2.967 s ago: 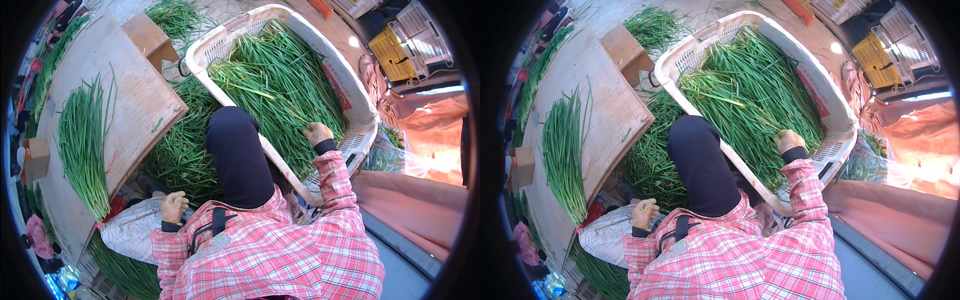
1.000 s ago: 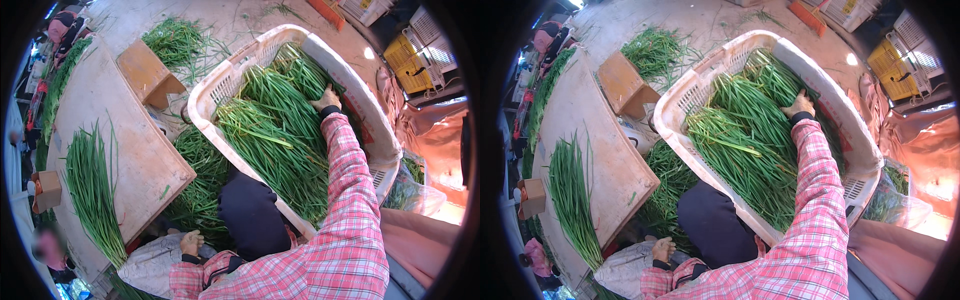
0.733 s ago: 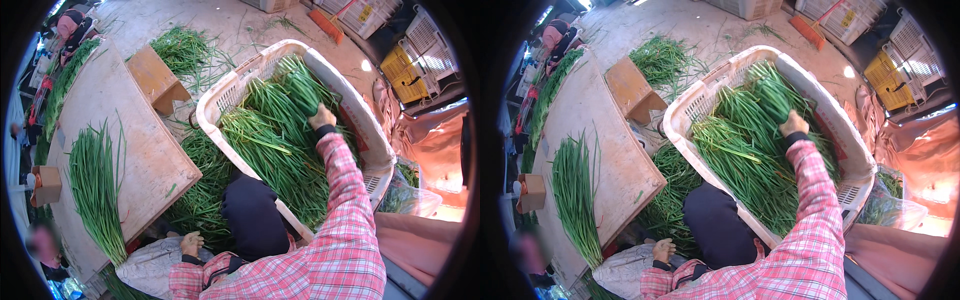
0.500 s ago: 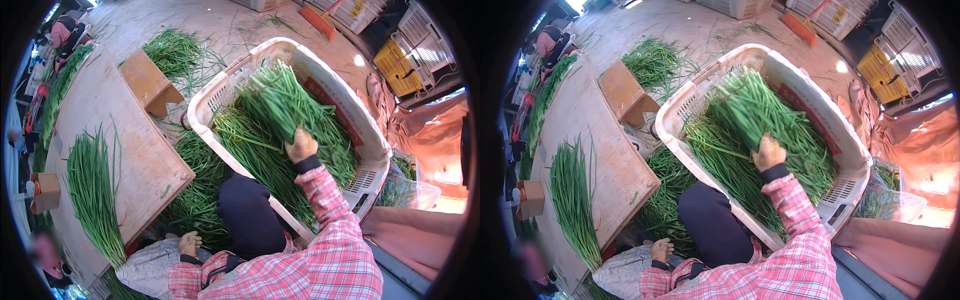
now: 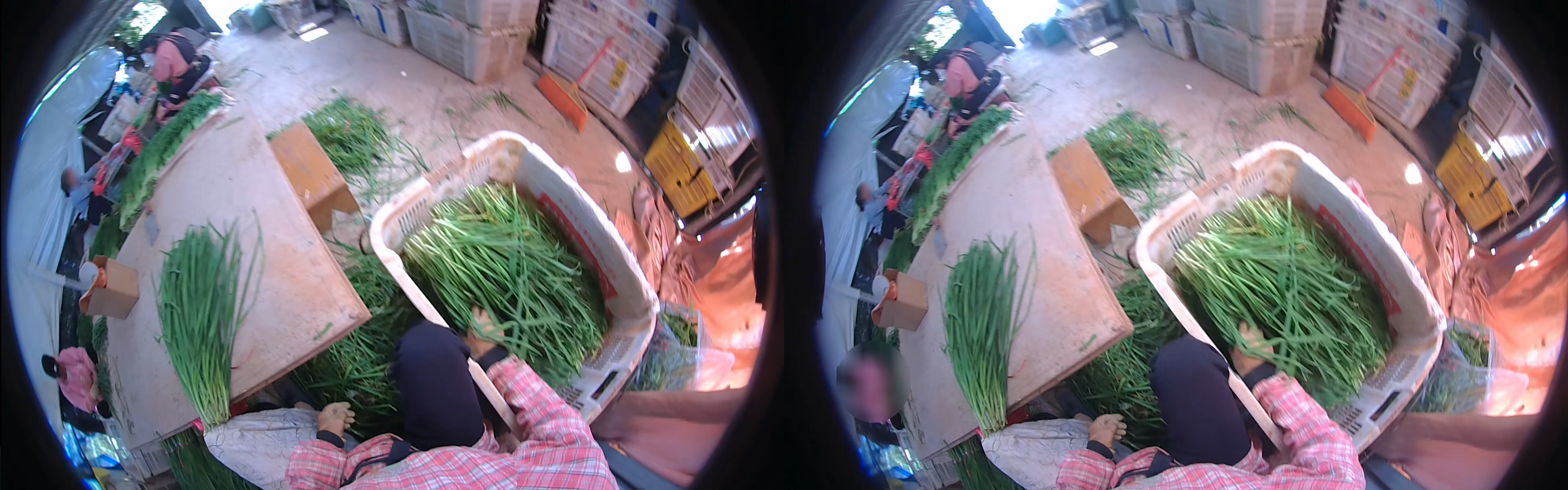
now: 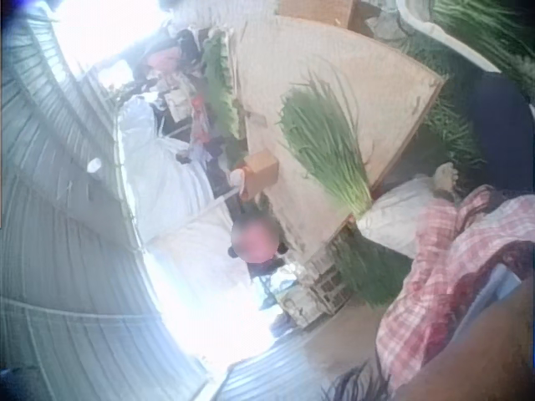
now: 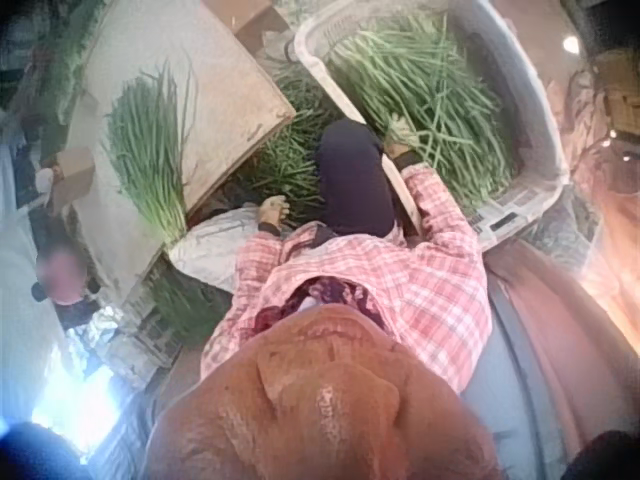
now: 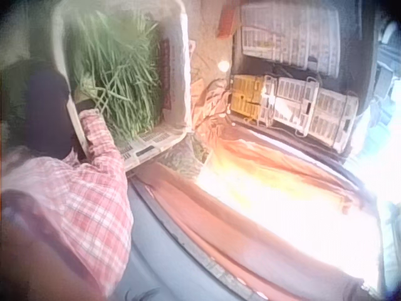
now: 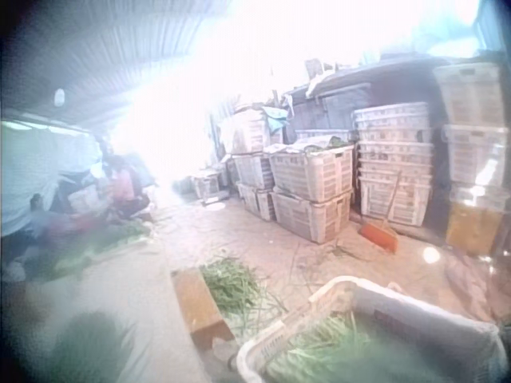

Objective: The person sorts green onions by hand, removing withered leaves and tying the bunches together with red string.

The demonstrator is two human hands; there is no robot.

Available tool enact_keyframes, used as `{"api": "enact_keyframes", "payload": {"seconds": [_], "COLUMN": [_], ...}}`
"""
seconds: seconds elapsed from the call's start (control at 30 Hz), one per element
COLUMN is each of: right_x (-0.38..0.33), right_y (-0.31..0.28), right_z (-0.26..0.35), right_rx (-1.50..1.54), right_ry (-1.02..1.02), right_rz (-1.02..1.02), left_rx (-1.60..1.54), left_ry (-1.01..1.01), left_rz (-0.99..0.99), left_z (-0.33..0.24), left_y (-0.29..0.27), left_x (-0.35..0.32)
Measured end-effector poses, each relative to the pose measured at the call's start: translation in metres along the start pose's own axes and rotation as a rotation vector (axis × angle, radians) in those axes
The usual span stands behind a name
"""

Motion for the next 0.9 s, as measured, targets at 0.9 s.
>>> {"api": "enact_keyframes", "payload": {"seconds": [0.9], "right_x": [0.118], "right_y": [-0.111], "right_z": [0.077], "right_rx": [-0.121], "right_ry": [-0.195], "right_rz": [-0.201], "left_rx": [-0.104], "left_ry": [0.156], "left_rz": [0.015], "left_z": [-0.034], "left_y": [0.003], "left_x": [-0.014]}}
Point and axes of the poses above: each hand's wrist, its own x-axis towards the middle knuckle, its own y-axis out of the palm, z = x × y, the point moved 6 cm from there along x, towards the middle knuckle, and after that the axes turned 6 degrees about x, right-handed, at the moved point
